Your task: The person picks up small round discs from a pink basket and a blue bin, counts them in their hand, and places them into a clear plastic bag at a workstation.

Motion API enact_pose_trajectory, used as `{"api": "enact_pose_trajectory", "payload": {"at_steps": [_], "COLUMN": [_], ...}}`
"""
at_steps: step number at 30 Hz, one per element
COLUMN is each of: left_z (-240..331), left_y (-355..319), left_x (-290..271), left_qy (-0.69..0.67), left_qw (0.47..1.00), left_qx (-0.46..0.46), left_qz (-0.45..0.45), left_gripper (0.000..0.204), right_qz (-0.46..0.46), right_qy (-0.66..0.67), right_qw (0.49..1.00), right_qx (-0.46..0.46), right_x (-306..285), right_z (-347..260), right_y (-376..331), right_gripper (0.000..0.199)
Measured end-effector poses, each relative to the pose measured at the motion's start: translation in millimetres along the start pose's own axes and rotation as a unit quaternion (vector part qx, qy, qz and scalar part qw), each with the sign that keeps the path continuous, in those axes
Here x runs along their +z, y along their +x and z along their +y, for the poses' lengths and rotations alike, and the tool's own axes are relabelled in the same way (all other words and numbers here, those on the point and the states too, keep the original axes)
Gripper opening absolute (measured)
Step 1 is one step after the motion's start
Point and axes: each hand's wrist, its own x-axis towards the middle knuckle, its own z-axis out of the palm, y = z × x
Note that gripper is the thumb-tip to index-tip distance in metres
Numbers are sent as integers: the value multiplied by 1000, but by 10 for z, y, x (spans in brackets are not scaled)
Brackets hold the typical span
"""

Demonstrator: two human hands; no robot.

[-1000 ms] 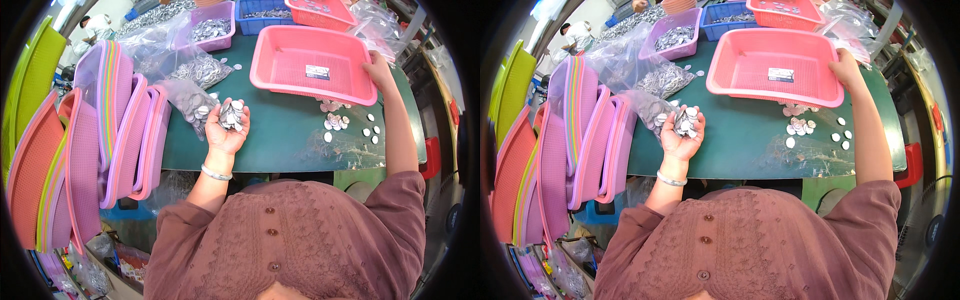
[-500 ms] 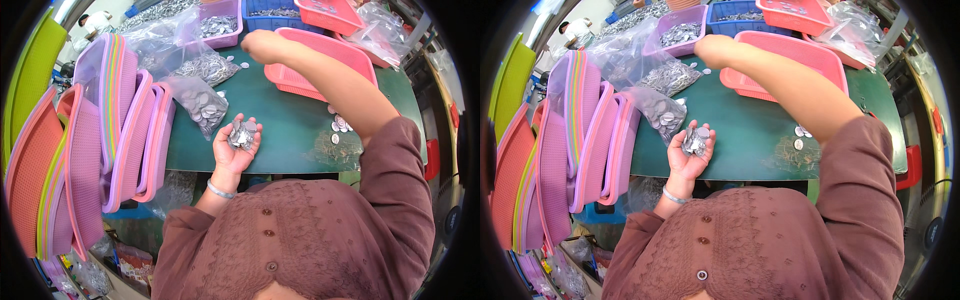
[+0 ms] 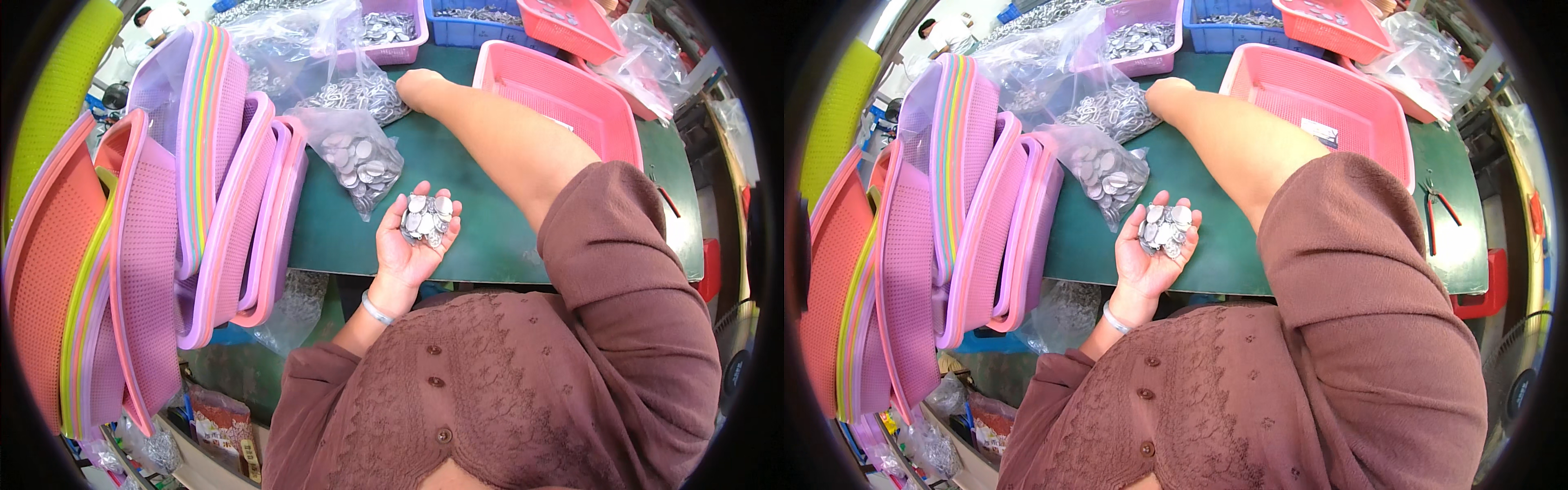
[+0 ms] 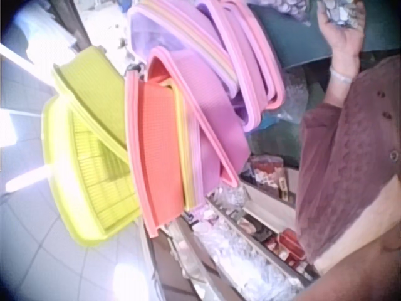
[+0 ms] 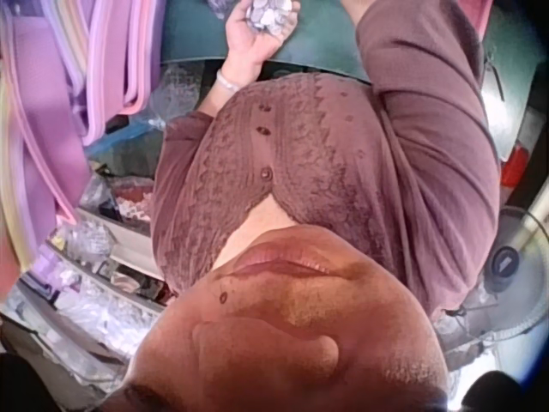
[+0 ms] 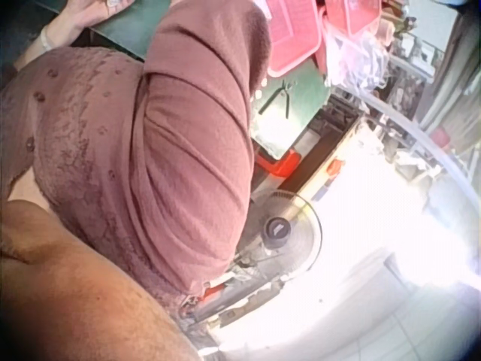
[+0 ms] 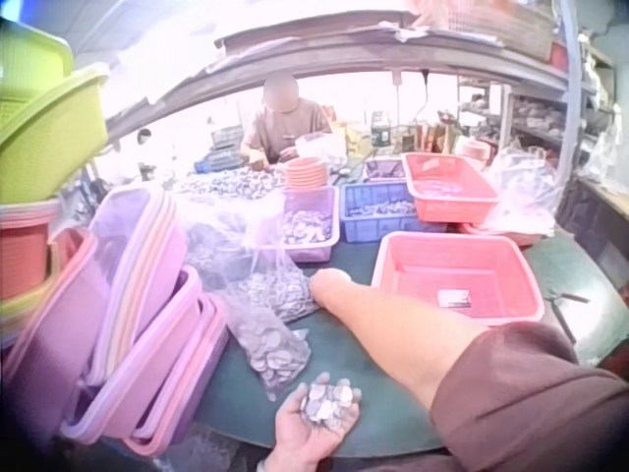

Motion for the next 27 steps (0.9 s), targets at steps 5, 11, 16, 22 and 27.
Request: {"api": "enact_pose_trajectory", "payload": {"at_steps": [5,11,16,22,27], "left_z": [-25,-35,-40,-20,-32], "left_y": [16,-10,-11,-58,-50], "left_x": [-8,-12,-20,-16,-13], "left_qy": [-7,-3,11,23,31], "left_qw": [1000,1000,1000,1000,999], "left_qx": [-1,9,12,18,2], "left_qz": [-4,-15,-12,-11,-22], "left_gripper": [32,33,34,34,36], "right_qz": [16,28,104,30,-45], "right_qy": [40,40,72,523,820], "right_qw": [998,997,990,849,569], "right_qx": [37,58,56,67,47], "right_x": [110,58,55,24,133], "right_z": [-85,-168,-178,-244,20], "right_y": [-91,-335,-500,-937,-1678], "right_gripper": [23,25,20,21,31]}}
